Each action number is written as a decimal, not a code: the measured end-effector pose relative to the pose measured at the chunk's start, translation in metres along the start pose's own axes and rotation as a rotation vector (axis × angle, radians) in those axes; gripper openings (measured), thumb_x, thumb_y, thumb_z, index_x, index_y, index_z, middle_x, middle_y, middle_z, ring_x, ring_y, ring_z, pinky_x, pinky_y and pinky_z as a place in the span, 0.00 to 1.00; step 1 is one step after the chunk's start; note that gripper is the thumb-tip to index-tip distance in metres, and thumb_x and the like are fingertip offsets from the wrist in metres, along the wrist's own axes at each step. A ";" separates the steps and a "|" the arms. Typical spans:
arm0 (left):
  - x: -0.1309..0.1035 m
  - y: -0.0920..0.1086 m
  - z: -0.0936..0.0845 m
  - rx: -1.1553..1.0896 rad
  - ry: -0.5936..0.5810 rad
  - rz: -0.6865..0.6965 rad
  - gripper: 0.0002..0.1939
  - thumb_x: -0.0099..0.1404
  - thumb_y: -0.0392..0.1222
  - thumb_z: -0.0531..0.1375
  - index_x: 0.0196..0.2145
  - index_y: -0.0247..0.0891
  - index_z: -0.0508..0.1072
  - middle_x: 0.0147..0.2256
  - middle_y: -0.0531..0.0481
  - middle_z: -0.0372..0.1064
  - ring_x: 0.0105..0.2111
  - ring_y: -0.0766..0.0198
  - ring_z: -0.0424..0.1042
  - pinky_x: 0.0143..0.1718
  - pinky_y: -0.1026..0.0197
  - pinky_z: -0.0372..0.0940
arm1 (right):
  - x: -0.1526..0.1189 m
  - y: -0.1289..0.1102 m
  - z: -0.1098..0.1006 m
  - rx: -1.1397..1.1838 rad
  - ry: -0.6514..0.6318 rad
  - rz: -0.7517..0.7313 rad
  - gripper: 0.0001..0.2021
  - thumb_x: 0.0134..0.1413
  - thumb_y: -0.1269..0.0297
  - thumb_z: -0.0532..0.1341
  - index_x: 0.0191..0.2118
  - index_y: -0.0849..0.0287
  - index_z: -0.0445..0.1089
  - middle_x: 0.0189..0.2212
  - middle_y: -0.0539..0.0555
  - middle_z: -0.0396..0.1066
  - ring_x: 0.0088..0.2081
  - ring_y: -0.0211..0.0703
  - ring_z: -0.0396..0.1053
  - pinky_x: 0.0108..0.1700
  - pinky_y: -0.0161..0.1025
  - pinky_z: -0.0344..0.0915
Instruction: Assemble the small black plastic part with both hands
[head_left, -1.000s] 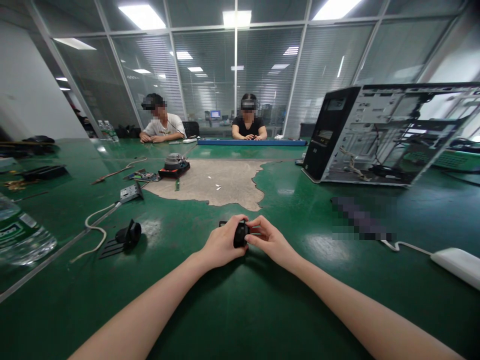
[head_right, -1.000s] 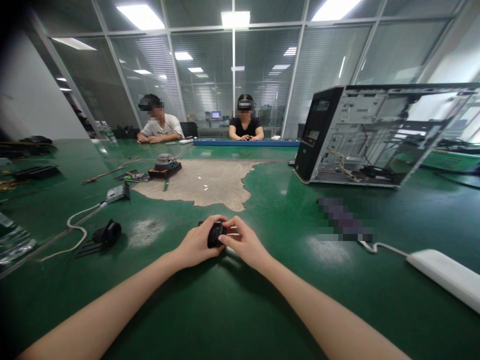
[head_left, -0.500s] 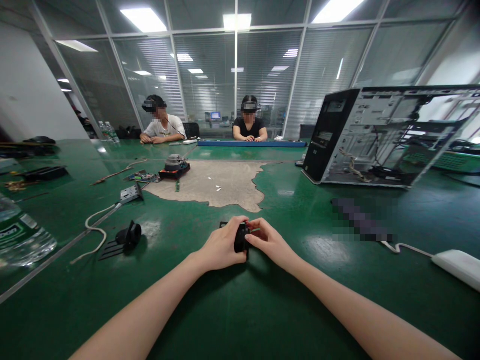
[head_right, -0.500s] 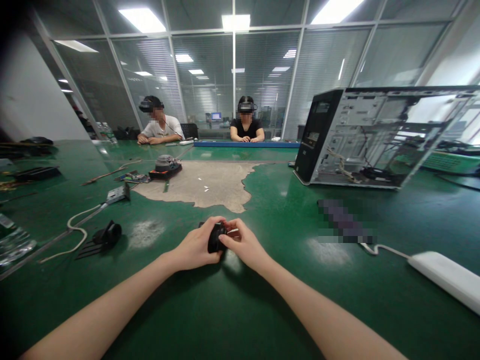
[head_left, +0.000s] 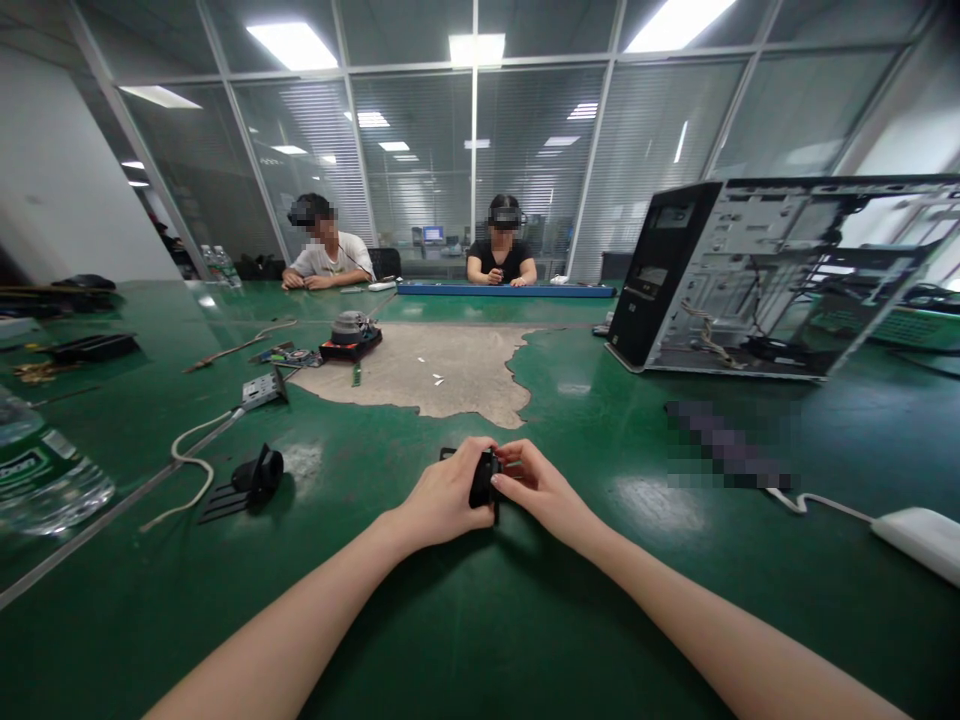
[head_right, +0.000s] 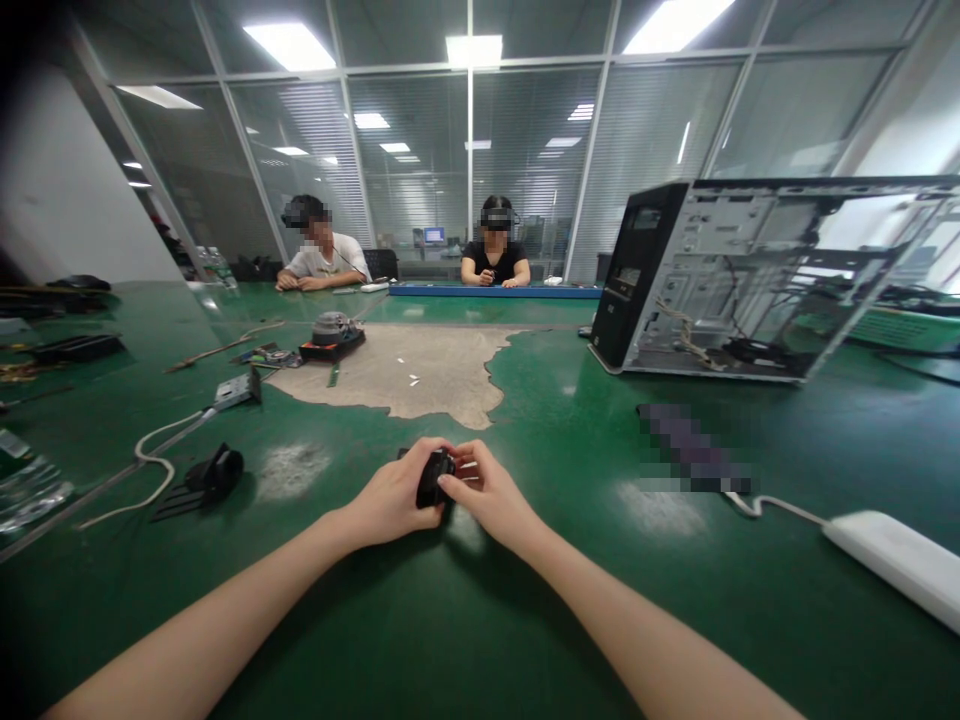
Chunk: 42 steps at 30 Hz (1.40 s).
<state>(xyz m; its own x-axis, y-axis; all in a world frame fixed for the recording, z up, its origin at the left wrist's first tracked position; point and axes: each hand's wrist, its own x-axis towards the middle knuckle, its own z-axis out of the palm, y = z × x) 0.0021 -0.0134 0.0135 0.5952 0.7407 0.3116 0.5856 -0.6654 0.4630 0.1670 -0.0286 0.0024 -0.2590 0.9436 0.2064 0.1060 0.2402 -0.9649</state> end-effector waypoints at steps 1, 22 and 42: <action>0.000 0.000 0.000 0.002 0.003 0.002 0.31 0.48 0.37 0.57 0.49 0.44 0.50 0.44 0.49 0.59 0.37 0.59 0.66 0.36 0.58 0.62 | 0.000 -0.001 0.000 -0.003 -0.009 0.005 0.11 0.46 0.62 0.59 0.36 0.56 0.58 0.34 0.50 0.64 0.38 0.39 0.65 0.41 0.39 0.63; 0.000 -0.001 0.001 0.014 0.000 0.003 0.30 0.48 0.38 0.57 0.48 0.44 0.51 0.44 0.50 0.59 0.35 0.59 0.67 0.34 0.59 0.62 | -0.002 -0.002 -0.002 0.018 -0.050 -0.019 0.11 0.45 0.63 0.60 0.34 0.56 0.58 0.35 0.49 0.63 0.37 0.38 0.66 0.40 0.38 0.64; 0.001 -0.002 0.001 0.024 -0.006 0.003 0.30 0.49 0.38 0.57 0.49 0.43 0.50 0.44 0.49 0.59 0.35 0.59 0.67 0.34 0.58 0.63 | 0.000 -0.001 -0.001 0.023 -0.013 -0.009 0.08 0.48 0.62 0.58 0.33 0.57 0.58 0.32 0.49 0.63 0.36 0.37 0.65 0.39 0.38 0.63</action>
<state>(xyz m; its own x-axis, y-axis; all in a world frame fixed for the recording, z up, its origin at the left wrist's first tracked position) 0.0023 -0.0112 0.0122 0.6004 0.7382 0.3077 0.5969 -0.6697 0.4419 0.1675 -0.0290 0.0032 -0.2725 0.9383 0.2132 0.0816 0.2433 -0.9665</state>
